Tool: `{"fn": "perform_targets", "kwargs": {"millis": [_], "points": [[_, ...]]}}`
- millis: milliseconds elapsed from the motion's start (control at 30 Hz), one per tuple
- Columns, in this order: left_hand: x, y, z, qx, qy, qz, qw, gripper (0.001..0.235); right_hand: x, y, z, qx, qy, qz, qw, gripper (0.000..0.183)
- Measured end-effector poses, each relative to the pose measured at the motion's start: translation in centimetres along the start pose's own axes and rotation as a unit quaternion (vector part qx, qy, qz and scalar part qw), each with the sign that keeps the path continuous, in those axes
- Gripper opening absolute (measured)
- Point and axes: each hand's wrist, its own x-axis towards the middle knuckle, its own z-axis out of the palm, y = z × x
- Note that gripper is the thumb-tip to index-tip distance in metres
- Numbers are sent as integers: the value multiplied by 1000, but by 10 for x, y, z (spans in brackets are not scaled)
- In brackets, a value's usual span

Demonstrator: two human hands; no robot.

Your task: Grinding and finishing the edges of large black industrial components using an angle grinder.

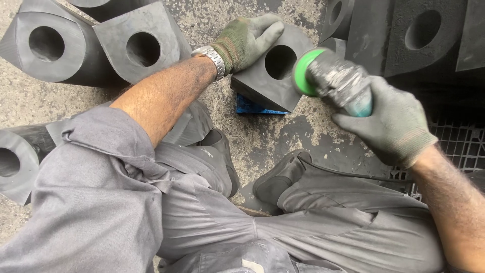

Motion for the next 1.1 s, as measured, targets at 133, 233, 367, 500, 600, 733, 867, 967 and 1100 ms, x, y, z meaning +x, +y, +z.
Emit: {"fn": "perform_targets", "kwargs": {"millis": [133,233,367,500,600,733,867,967,1100], "points": [[-1,-11,7,-40,35,-9,999,41,-4,-25,1,7,-39,-74,997,74],[-4,-5,3,-32,22,-30,999,39,3,-30,-9,-6,-37,-12,999,70],[-4,-10,3,-6,53,8,999,38,12,5,-5,-48,36,5,998,67],[1,-13,11,-42,39,-18,998,37,5,-21,-6,17,-26,14,999,69],[2,-12,11,-43,51,6,998,36,2,-36,-6,7,-41,-34,999,69],[-2,-5,5,-44,28,-59,997,38,12,-13,-12,-36,-39,42,998,67],[2,-14,3,-28,41,-57,997,41,8,-8,-8,-70,4,-10,998,72],[13,-19,7,-106,-38,-112,987,45,11,-30,-4,-29,-67,-22,997,74],[15,-25,11,-132,-50,-121,983,46,7,-38,-8,-6,-46,-33,998,70]]}}
